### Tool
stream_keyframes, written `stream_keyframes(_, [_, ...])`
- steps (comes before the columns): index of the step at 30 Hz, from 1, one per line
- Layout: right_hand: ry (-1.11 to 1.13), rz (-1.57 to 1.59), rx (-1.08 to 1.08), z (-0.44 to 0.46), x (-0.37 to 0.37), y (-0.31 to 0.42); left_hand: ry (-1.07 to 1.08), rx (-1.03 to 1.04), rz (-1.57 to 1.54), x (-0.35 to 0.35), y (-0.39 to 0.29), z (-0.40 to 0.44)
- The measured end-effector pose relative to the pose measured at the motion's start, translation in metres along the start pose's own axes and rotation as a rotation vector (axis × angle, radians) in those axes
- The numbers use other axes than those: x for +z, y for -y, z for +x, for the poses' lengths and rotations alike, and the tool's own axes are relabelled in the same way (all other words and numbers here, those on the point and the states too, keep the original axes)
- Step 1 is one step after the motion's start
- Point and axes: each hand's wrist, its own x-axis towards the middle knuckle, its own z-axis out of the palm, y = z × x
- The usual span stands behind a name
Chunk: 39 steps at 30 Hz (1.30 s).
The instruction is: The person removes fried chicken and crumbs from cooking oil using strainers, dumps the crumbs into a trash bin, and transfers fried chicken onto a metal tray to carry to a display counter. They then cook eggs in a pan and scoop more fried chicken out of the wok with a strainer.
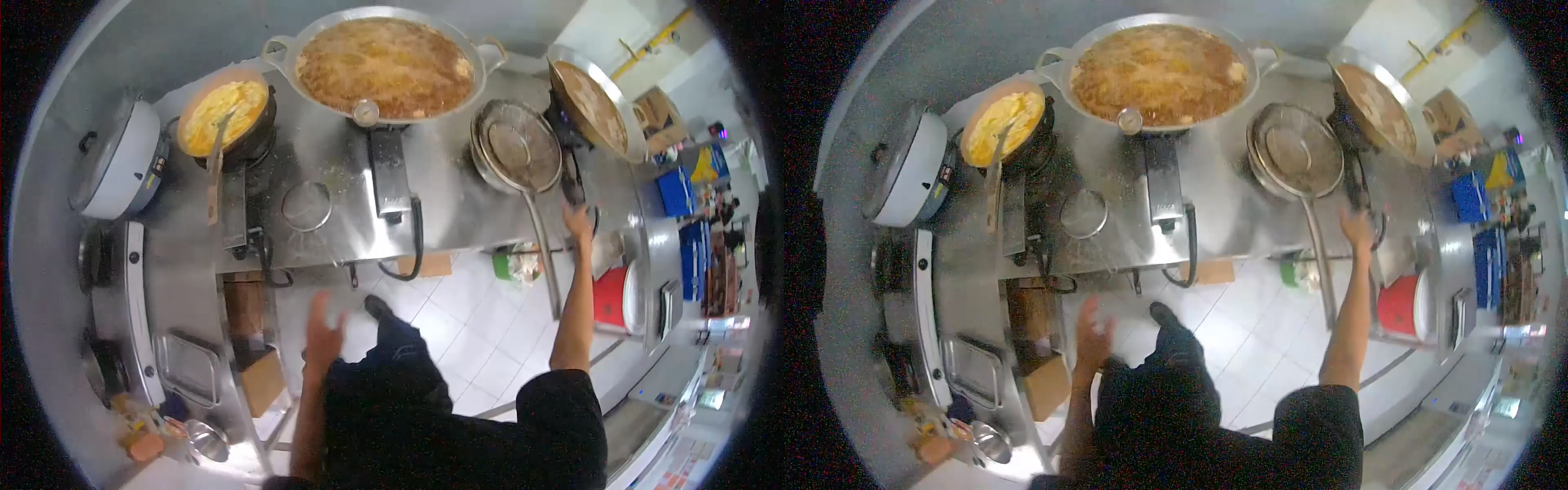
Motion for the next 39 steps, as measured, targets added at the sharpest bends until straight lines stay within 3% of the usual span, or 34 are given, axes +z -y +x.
stream_keyframes(1, [0.439,0.172,-0.019,0.041,0.056,-0.084,0.153,0.112,-0.016,0.028,-0.012,0.018])
stream_keyframes(2, [0.757,0.469,0.253,0.019,0.014,-0.037,0.221,0.281,-0.029,0.038,-0.030,0.034])
stream_keyframes(3, [1.009,0.654,0.604,-0.008,-0.036,0.018,0.189,0.266,-0.025,0.045,-0.042,0.044])
stream_keyframes(5, [0.878,0.955,0.545,-0.001,-0.022,0.011,0.320,0.286,-0.014,0.052,-0.059,0.056])
stream_keyframes(6, [0.902,0.929,0.515,0.000,-0.030,0.023,0.305,0.201,-0.117,0.051,-0.056,0.057])
stream_keyframes(8, [0.936,1.399,0.577,-0.021,-0.074,0.071,0.259,0.002,-0.280,0.055,-0.003,0.035])
stream_keyframes(10, [0.859,1.303,0.466,-0.020,-0.088,0.075,0.181,0.046,0.046,0.037,0.044,0.001])
stream_keyframes(13, [0.508,1.198,0.303,-0.081,-0.140,0.116,0.186,-0.183,0.241,-0.004,0.108,-0.086])
stream_keyframes(14, [0.451,1.096,0.253,-0.098,-0.154,0.114,0.217,-0.350,0.255,-0.021,0.109,-0.105])
stream_keyframes(15, [0.391,0.997,0.202,-0.105,-0.160,0.118,0.249,-0.341,0.314,-0.028,0.136,-0.134])
stream_keyframes(16, [0.396,0.994,0.179,-0.092,-0.156,0.131,0.024,-0.480,0.153,-0.033,0.131,-0.149])
stream_keyframes(17, [-0.003,0.656,-0.266,-0.075,-0.152,0.143,0.100,-0.612,0.241,-0.041,0.131,-0.159])
stream_keyframes(18, [-0.396,0.276,-0.680,-0.062,-0.154,0.156,0.079,-0.607,0.260,-0.038,0.139,-0.173])
stream_keyframes(20, [-0.198,0.279,-0.582,-0.039,-0.165,0.218,0.109,-0.539,0.231,-0.029,0.170,-0.191])
stream_keyframes(21, [-0.021,-0.059,-0.375,-0.038,-0.188,0.268,0.114,-0.529,0.224,-0.026,0.173,-0.195])
stream_keyframes(22, [-0.059,-0.133,-0.374,-0.004,-0.163,0.279,0.283,-0.574,0.245,-0.025,0.177,-0.194])
stream_keyframes(23, [-0.131,-0.122,-0.518,0.025,-0.142,0.286,0.456,-0.615,0.267,-0.023,0.178,-0.196])
stream_keyframes(24, [-0.204,-0.113,-0.666,0.052,-0.124,0.289,0.463,-0.600,0.262,-0.020,0.180,-0.202])
stream_keyframes(26, [-0.187,-0.164,-0.755,0.108,-0.083,0.290,0.331,-0.656,0.200,-0.014,0.186,-0.218])
stream_keyframes(28, [-0.168,-0.209,-0.860,0.129,-0.091,0.312,0.181,-0.674,0.198,-0.010,0.186,-0.237])
stream_keyframes(30, [0.650,-0.134,-0.789,0.123,-0.134,0.342,0.064,-0.596,0.239,-0.003,0.192,-0.275])
stream_keyframes(31, [0.642,-0.142,-0.794,0.118,-0.139,0.356,0.022,-0.531,0.241,0.008,0.197,-0.296])
stream_keyframes(33, [0.788,0.175,-0.480,0.102,-0.142,0.389,0.178,-0.758,0.415,0.027,0.167,-0.323])
stream_keyframes(35, [0.796,0.239,-0.403,0.093,-0.158,0.408,0.205,-0.854,0.344,0.041,0.155,-0.361])
stream_keyframes(37, [0.947,0.443,-0.161,0.105,-0.162,0.413,0.232,-0.946,0.264,0.058,0.140,-0.399])
stream_keyframes(39, [0.913,0.314,-0.199,0.095,-0.168,0.419,0.257,-1.032,0.212,0.069,0.128,-0.428])
